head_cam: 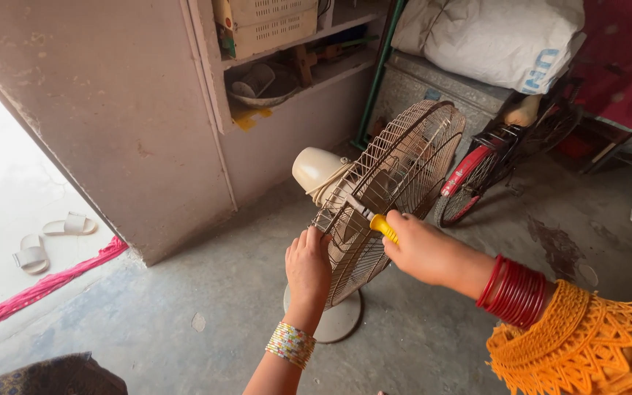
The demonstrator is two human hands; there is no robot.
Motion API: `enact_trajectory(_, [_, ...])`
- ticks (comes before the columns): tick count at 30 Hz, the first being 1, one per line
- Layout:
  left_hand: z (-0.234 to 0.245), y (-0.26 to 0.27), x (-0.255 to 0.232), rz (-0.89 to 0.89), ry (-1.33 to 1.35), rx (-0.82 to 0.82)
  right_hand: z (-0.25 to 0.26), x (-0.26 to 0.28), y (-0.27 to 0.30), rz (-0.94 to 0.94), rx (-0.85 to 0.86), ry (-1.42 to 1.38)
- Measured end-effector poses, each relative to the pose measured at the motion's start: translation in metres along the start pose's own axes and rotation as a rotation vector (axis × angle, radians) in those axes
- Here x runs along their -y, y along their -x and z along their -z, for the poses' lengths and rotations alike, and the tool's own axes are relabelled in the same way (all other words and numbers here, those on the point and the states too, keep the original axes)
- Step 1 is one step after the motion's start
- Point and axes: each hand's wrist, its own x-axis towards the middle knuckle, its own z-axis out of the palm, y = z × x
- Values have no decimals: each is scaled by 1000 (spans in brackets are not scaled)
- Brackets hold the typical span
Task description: The person uses pliers to remove the front grille of a standing electric fan, then wipes the fan blades with a cloth. The grille is placed on the floor, and the person continues to clean the exposed blades.
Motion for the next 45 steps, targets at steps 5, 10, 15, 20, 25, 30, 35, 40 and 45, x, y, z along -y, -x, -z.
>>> enact_trajectory(5, [0,2,3,0,6,4,2,23,15,171,-118,394])
enact_trajectory(10, [-2,3,6,-9,13,3,9,44,27,227,-174,830])
enact_trajectory(15, [-2,2,7,-10,11,21,17,55,28,267,-188,1015])
enact_trajectory(20, [0,-1,9,-14,-4,28,12,47,24,257,-151,1026])
enact_trajectory(25, [9,2,6,-43,53,35,4,9,14,227,-125,250])
enact_trajectory(30, [18,29,17,-21,153,-65,-27,-14,26,-391,364,-1041])
enact_trajectory(35, [11,98,55,399,259,-12,-102,-4,62,-382,458,-1597])
enact_trajectory(40, [-8,174,60,1022,834,336,-191,-1,63,-470,451,-1350])
enact_trajectory(45, [-7,214,49,1474,1332,418,-258,10,72,-221,378,-1113])
